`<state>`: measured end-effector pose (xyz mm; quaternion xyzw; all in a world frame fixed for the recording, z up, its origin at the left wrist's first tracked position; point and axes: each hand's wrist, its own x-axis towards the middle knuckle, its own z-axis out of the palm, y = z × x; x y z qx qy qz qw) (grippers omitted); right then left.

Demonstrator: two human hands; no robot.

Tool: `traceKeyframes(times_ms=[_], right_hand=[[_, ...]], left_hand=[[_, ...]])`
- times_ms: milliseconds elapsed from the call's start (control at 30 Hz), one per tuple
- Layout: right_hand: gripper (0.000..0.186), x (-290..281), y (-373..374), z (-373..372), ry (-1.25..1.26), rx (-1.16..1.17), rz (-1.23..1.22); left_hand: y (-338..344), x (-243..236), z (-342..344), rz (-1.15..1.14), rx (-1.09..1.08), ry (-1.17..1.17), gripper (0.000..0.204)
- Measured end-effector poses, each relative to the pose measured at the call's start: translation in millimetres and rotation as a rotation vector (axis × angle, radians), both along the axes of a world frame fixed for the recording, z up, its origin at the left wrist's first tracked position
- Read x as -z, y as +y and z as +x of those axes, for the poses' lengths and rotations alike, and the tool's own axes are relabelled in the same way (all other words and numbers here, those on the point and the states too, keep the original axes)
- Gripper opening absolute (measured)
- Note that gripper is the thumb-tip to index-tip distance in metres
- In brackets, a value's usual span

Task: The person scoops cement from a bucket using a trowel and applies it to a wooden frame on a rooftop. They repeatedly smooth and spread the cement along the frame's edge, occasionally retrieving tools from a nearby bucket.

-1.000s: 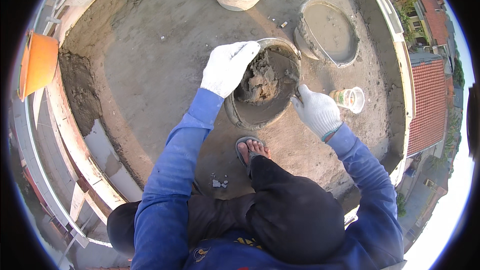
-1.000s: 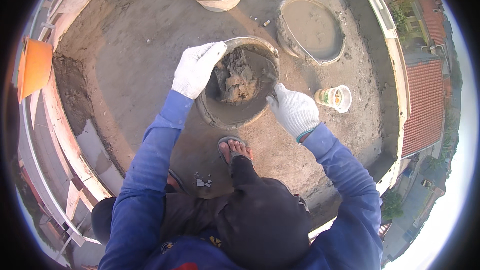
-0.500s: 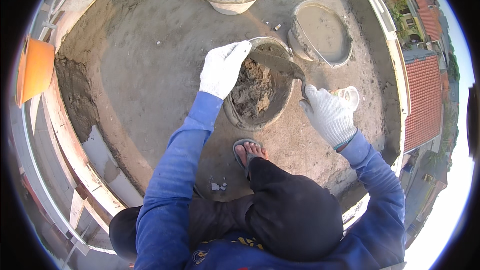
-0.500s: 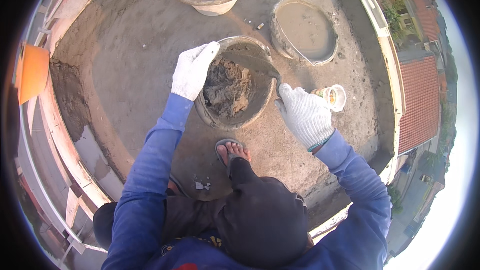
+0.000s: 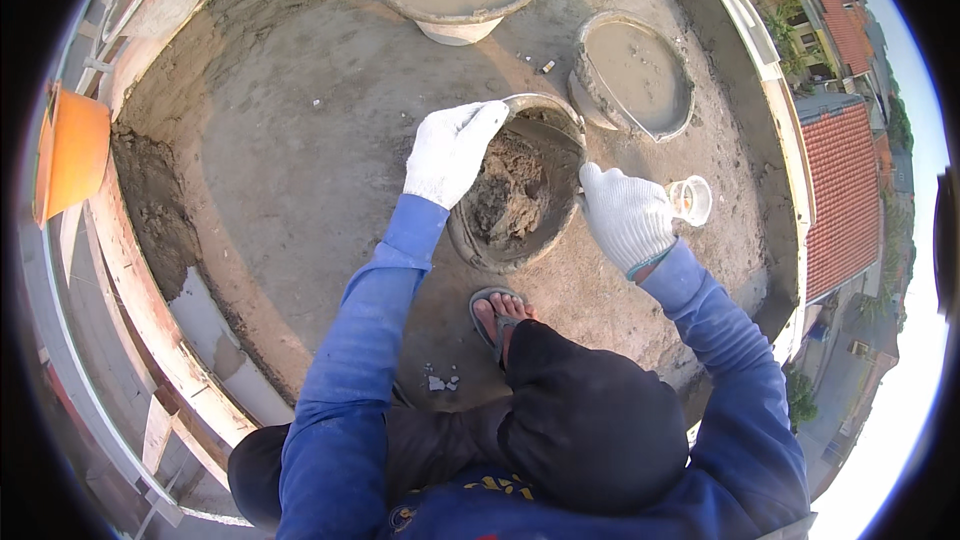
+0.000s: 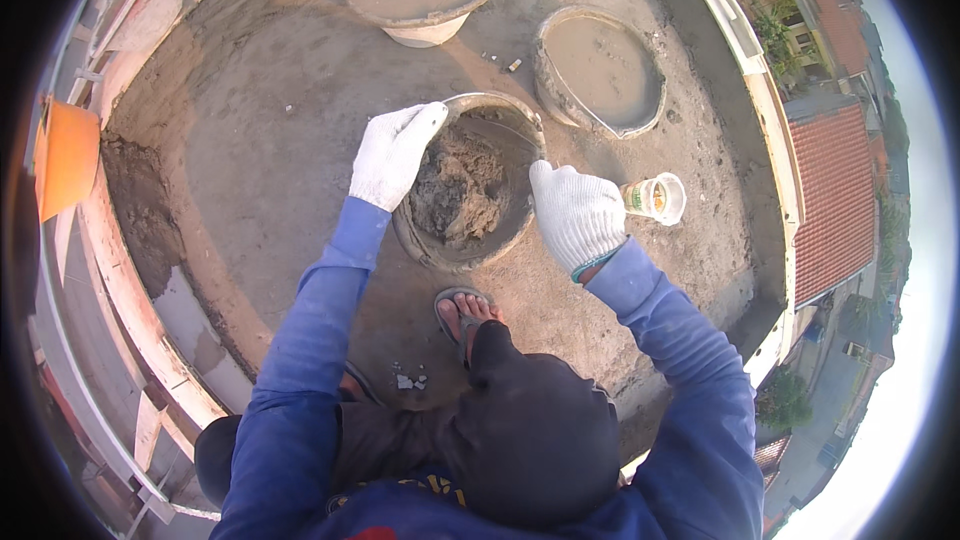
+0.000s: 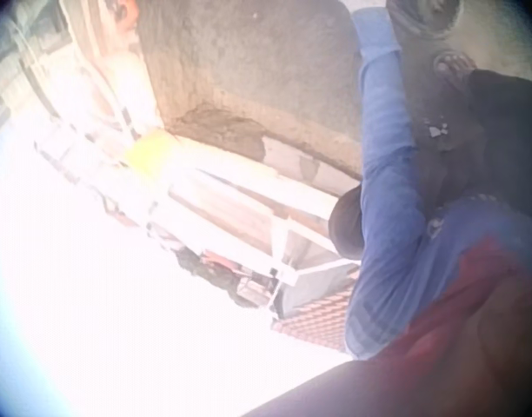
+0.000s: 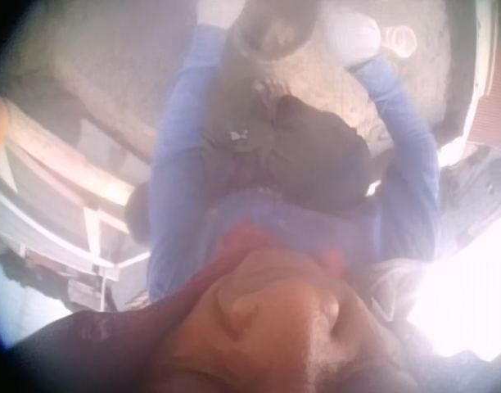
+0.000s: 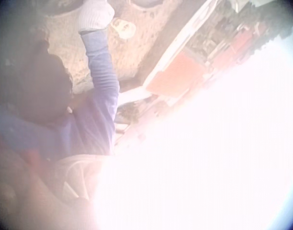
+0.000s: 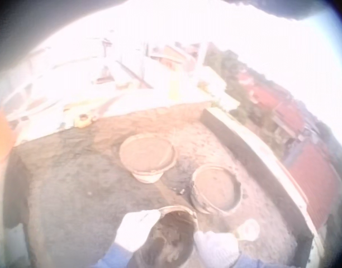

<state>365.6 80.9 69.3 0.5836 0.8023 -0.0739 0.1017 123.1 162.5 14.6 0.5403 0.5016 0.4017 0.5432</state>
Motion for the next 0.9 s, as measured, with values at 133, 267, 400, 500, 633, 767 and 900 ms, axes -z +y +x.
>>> traceKeyframes(times_ms=[133,267,400,500,633,767,900], right_hand=[[0.014,16,-32,-30,-0.045,-0.116,-0.058],[0.016,-44,5,-21,-0.135,-0.096,0.026],[0.024,-2,33,14,-0.303,-0.057,-0.196],[0.034,14,35,15,-0.236,0.068,-0.581],[0.047,9,31,8,0.002,0.158,-0.951],[0.048,17,3,4,0.5,0.478,-1.277],[0.037,42,-29,-18,1.047,0.626,-1.33]], left_hand=[[4,5,0,-0.006,0.006,0.017,0.038],[-3,7,3,0.087,0.004,0.128,0.04],[-8,-4,40,0.204,0.138,0.27,0.037],[-14,1,40,0.208,0.163,0.212,0.034],[-6,13,-2,0.144,0.137,-0.001,0.033],[-7,12,-18,0.093,0.081,-0.042,0.032],[-6,16,-25,-0.002,0.006,-0.113,0.033]])
